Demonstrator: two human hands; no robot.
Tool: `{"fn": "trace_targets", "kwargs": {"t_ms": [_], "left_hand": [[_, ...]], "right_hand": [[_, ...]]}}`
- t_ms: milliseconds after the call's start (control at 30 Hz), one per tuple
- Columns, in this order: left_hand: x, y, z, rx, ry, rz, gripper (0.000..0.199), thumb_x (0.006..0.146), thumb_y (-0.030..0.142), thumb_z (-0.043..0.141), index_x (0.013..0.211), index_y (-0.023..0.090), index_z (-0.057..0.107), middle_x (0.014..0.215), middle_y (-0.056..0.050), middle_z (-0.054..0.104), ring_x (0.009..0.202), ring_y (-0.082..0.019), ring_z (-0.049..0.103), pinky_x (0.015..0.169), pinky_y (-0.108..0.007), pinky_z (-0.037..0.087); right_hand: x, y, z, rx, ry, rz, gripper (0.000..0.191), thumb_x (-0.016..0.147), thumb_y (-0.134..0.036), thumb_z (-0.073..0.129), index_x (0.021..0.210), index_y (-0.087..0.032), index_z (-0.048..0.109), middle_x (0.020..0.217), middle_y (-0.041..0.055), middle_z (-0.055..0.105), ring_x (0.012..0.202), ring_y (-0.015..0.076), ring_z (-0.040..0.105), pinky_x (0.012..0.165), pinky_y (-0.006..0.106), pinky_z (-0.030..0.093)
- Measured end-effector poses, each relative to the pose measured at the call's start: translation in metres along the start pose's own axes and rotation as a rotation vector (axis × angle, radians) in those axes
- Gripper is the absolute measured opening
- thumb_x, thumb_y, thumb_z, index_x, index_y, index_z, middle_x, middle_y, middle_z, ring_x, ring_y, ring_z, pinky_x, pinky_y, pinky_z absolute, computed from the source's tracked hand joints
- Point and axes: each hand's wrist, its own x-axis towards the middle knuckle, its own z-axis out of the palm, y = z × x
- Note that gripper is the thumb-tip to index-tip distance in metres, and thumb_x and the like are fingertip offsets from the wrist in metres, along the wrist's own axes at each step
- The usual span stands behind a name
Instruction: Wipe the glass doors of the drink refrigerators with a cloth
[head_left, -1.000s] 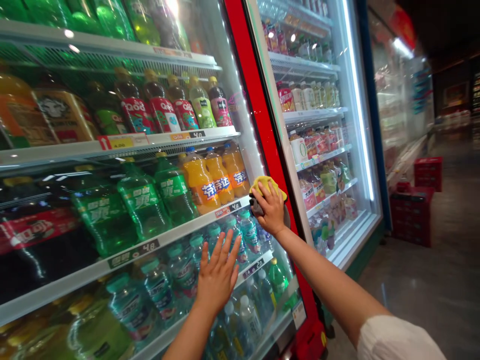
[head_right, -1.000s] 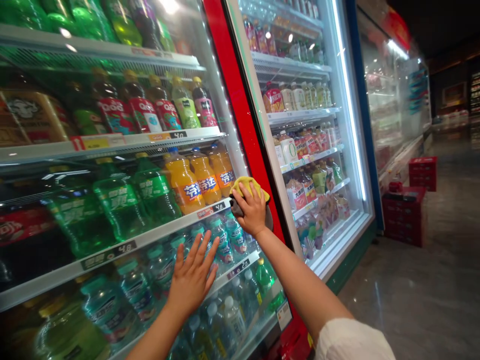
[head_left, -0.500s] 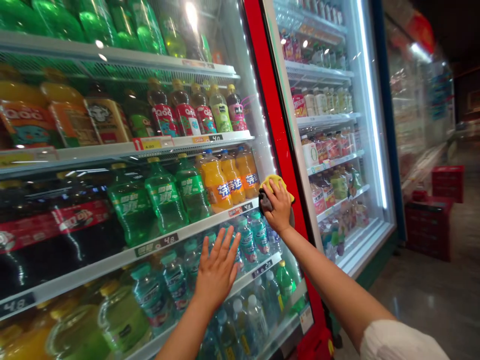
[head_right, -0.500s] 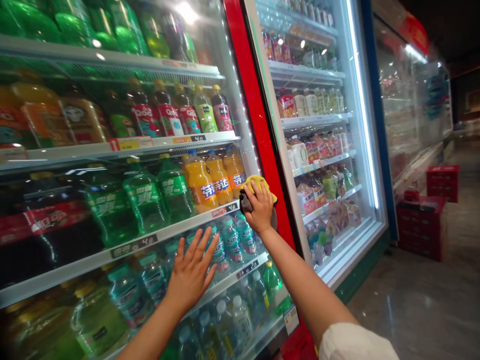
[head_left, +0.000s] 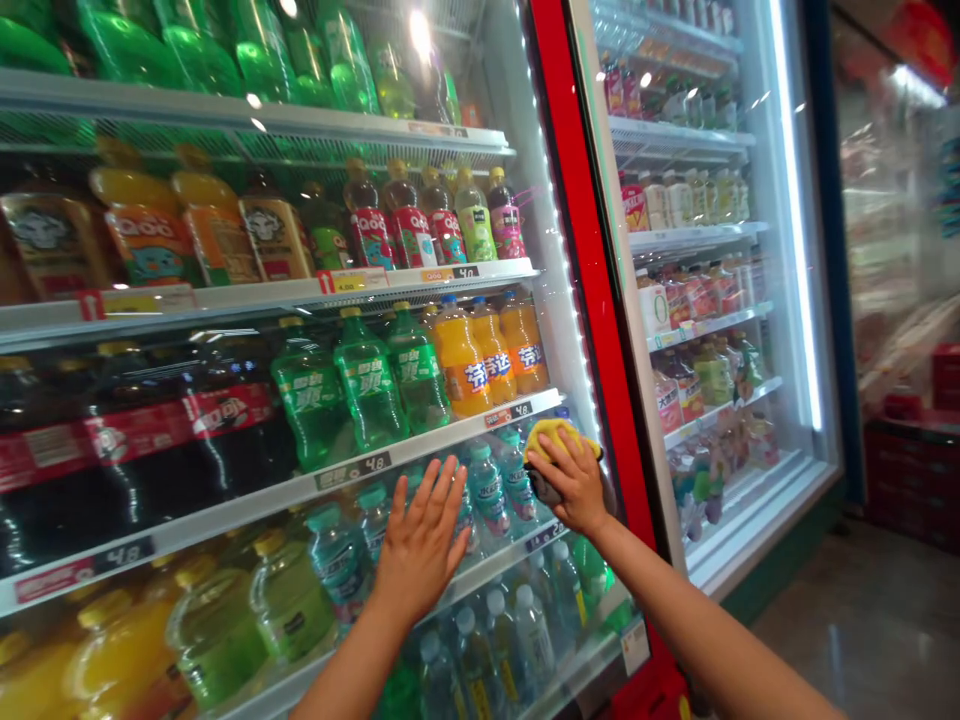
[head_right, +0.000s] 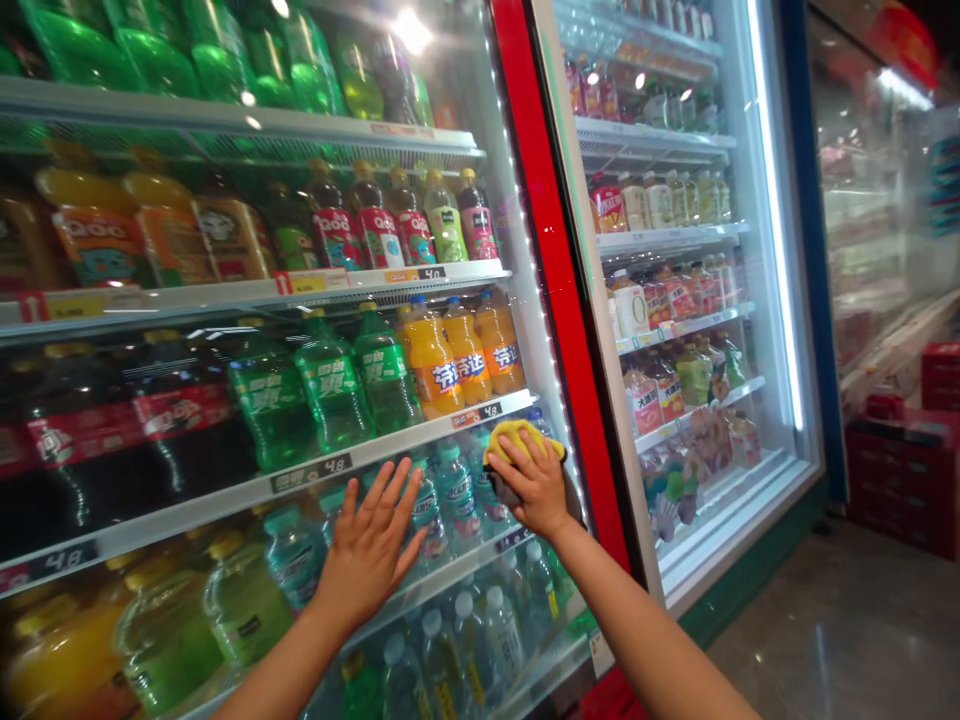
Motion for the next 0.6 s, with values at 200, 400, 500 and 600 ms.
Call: {"fn": "trace_targets", "kwargs": {"t_ms": [200, 400, 500, 600], "left_hand": [[-0.006, -0.014, -0.008, 0.027, -0.004, 0.011, 0.089, 0.095, 0.048, 0.058, 0.163, 0.017, 0.011, 0.164, -0.009, 0.034, 0.159, -0.022, 0.004, 0.130, -0.050, -0.004], [-0.016, -0.027, -0.019, 0.067, -0.009, -0.049, 0.090, 0.095, 0.051, 0.057, 0.163, 0.015, 0.011, 0.166, -0.011, 0.032, 0.159, -0.025, 0.005, 0.130, -0.052, -0.003], [-0.024, -0.031, -0.021, 0.071, -0.005, -0.062, 0.089, 0.095, 0.048, 0.057, 0.163, 0.015, 0.011, 0.165, -0.012, 0.033, 0.159, -0.025, 0.005, 0.130, -0.053, -0.002], [-0.033, -0.033, -0.023, 0.078, -0.007, -0.094, 0.087, 0.096, 0.048, 0.056, 0.163, 0.015, 0.013, 0.165, -0.012, 0.033, 0.159, -0.024, 0.006, 0.130, -0.053, -0.001]], "right_hand": [[0.073, -0.002, 0.013, -0.057, 0.154, 0.291, 0.068, 0.088, -0.022, 0.052, 0.154, -0.035, 0.043, 0.156, 0.0043, 0.050, 0.151, 0.0353, 0.032, 0.116, 0.061, 0.032], [0.110, -0.065, 0.023, -0.040, 0.051, 0.188, 0.071, 0.084, -0.022, 0.056, 0.153, -0.034, 0.045, 0.160, 0.0025, 0.045, 0.154, 0.0344, 0.026, 0.121, 0.059, 0.024], [0.083, -0.084, 0.020, 0.006, -0.033, 0.015, 0.069, 0.083, -0.026, 0.059, 0.151, -0.034, 0.048, 0.157, 0.0016, 0.049, 0.153, 0.0336, 0.027, 0.123, 0.058, 0.020], [0.041, -0.083, 0.013, 0.048, -0.095, -0.162, 0.064, 0.084, -0.030, 0.059, 0.148, -0.036, 0.052, 0.151, -0.0002, 0.056, 0.150, 0.0311, 0.034, 0.123, 0.054, 0.021]]}}
